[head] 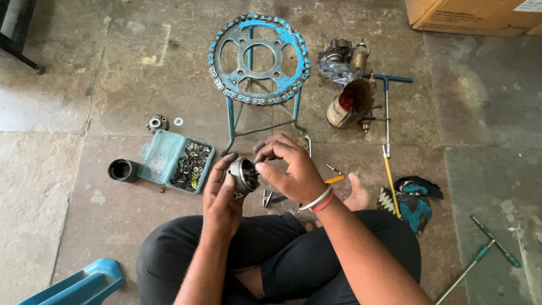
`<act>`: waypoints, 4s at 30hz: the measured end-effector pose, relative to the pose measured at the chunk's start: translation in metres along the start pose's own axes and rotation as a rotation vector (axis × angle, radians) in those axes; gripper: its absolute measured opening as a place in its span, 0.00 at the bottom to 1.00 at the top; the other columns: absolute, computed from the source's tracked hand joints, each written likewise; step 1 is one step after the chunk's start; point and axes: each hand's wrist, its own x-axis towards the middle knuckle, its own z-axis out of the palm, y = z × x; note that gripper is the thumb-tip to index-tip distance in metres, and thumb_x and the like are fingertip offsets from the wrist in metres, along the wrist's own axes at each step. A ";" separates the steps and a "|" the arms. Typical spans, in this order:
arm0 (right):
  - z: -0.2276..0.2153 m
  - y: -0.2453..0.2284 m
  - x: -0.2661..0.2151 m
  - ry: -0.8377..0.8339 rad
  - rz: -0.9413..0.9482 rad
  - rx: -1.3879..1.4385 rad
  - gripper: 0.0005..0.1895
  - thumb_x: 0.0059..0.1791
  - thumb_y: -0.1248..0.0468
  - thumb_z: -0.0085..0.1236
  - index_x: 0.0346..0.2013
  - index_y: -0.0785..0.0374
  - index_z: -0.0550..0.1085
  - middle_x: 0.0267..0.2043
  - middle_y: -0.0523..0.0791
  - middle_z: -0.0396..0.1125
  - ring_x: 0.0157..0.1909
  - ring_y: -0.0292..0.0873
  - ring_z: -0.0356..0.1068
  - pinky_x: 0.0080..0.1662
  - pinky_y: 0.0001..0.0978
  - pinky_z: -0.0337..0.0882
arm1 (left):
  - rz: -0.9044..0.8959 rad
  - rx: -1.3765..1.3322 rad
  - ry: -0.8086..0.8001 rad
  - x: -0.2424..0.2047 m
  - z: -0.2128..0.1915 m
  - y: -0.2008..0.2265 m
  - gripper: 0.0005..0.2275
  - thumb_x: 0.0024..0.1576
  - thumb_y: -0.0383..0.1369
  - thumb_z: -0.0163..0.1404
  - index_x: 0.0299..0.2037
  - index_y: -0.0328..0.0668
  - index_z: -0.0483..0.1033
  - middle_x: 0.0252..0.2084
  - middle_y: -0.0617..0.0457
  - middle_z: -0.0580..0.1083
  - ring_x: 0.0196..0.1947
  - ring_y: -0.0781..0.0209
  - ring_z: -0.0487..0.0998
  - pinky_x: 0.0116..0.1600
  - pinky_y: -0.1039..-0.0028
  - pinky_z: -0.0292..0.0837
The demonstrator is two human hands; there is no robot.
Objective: The person sits on the floor and assembles a cylindrical mechanical component, likely a starter motor. They insert a rotor into a housing, add small metal parts from a container, and use a wrench to tighten a nut. The person repeatedly disassembles and reassembles the unit to check the fit of the internal components.
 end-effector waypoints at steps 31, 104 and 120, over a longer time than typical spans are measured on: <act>-0.016 0.055 0.018 -0.389 0.396 -0.707 0.12 0.44 0.60 0.64 0.40 0.61 0.82 0.38 0.46 0.76 0.40 0.44 0.76 0.44 0.34 0.73 | -0.670 0.194 0.106 0.044 -0.015 -0.032 0.22 0.58 0.53 0.52 0.42 0.40 0.81 0.24 0.57 0.73 0.17 0.65 0.71 0.20 0.75 0.59; 0.141 0.031 0.109 -0.311 0.387 -0.021 0.08 0.44 0.68 0.66 0.33 0.66 0.75 0.28 0.42 0.70 0.31 0.35 0.75 0.34 0.29 0.76 | -0.587 -0.088 -0.148 0.050 -0.028 -0.131 0.17 0.64 0.40 0.43 0.50 0.32 0.77 0.42 0.42 0.78 0.34 0.49 0.79 0.36 0.63 0.78; 0.255 0.139 0.143 -0.468 0.196 -0.419 0.11 0.43 0.61 0.64 0.40 0.57 0.82 0.36 0.45 0.78 0.37 0.41 0.79 0.43 0.33 0.76 | -0.589 0.358 -0.036 0.053 -0.040 -0.147 0.21 0.61 0.48 0.48 0.44 0.32 0.77 0.33 0.46 0.76 0.26 0.55 0.76 0.28 0.68 0.71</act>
